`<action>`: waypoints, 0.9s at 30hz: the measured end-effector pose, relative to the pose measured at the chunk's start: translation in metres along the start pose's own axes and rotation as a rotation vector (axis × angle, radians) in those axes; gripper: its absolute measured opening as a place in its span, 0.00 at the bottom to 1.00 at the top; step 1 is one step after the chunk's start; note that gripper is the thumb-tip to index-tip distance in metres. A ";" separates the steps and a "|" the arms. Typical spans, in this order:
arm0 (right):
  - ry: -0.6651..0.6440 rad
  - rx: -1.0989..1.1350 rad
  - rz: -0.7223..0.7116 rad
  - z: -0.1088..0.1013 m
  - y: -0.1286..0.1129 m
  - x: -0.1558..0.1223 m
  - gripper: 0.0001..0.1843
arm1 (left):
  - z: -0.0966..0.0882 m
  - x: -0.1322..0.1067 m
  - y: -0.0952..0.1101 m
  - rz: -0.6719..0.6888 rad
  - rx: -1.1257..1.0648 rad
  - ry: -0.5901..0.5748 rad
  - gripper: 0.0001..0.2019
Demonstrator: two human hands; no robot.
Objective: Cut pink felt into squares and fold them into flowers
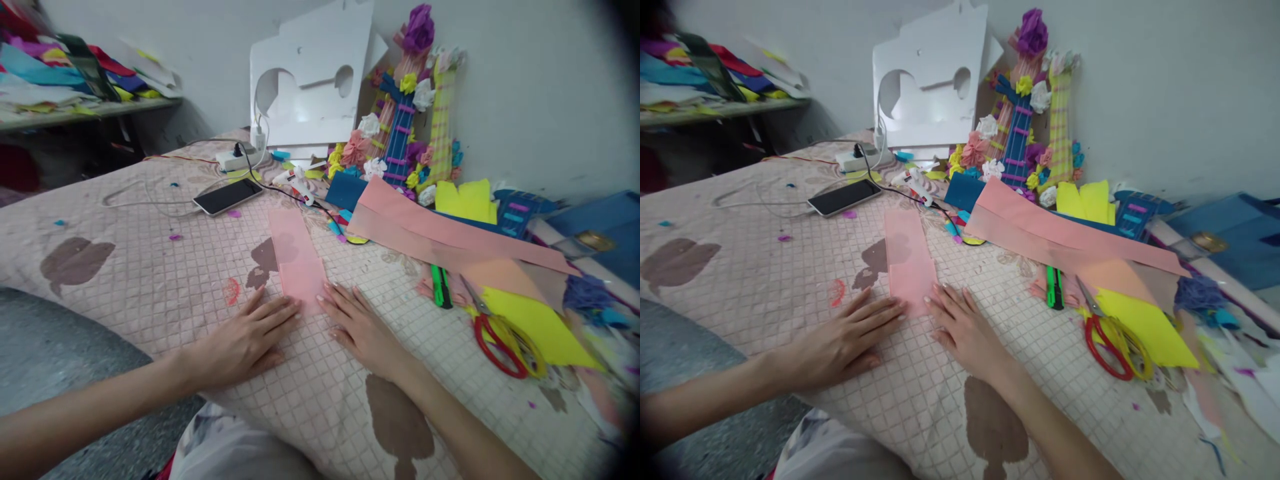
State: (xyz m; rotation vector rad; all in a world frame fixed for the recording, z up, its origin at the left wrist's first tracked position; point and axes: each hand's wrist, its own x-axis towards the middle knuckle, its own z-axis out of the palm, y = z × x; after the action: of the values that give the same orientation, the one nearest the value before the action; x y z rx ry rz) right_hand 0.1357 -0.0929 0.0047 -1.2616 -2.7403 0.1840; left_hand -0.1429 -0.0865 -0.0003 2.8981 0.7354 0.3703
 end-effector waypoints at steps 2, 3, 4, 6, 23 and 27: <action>-0.001 -0.001 0.006 0.000 0.000 0.000 0.29 | 0.000 -0.001 0.002 -0.007 0.004 0.007 0.28; -0.001 -0.003 0.008 0.001 0.000 0.000 0.29 | 0.000 -0.002 0.002 -0.010 0.004 0.007 0.27; 0.000 -0.005 0.008 0.001 0.000 0.000 0.29 | 0.000 -0.002 0.003 -0.013 0.003 0.006 0.27; 0.001 -0.004 0.002 0.001 0.001 -0.001 0.29 | -0.002 -0.003 0.003 -0.024 0.003 0.013 0.27; 0.017 0.004 -0.012 0.002 0.001 -0.001 0.31 | -0.021 0.068 -0.090 -0.541 -0.159 0.109 0.08; 0.010 -0.009 -0.015 0.002 0.002 -0.001 0.30 | -0.021 0.068 -0.087 -0.520 -0.145 0.087 0.08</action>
State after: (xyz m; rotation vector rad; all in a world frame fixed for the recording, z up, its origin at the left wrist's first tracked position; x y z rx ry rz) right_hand 0.1379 -0.0927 0.0020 -1.2401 -2.7445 0.1632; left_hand -0.1301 0.0232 0.0180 2.4449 1.3640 0.4600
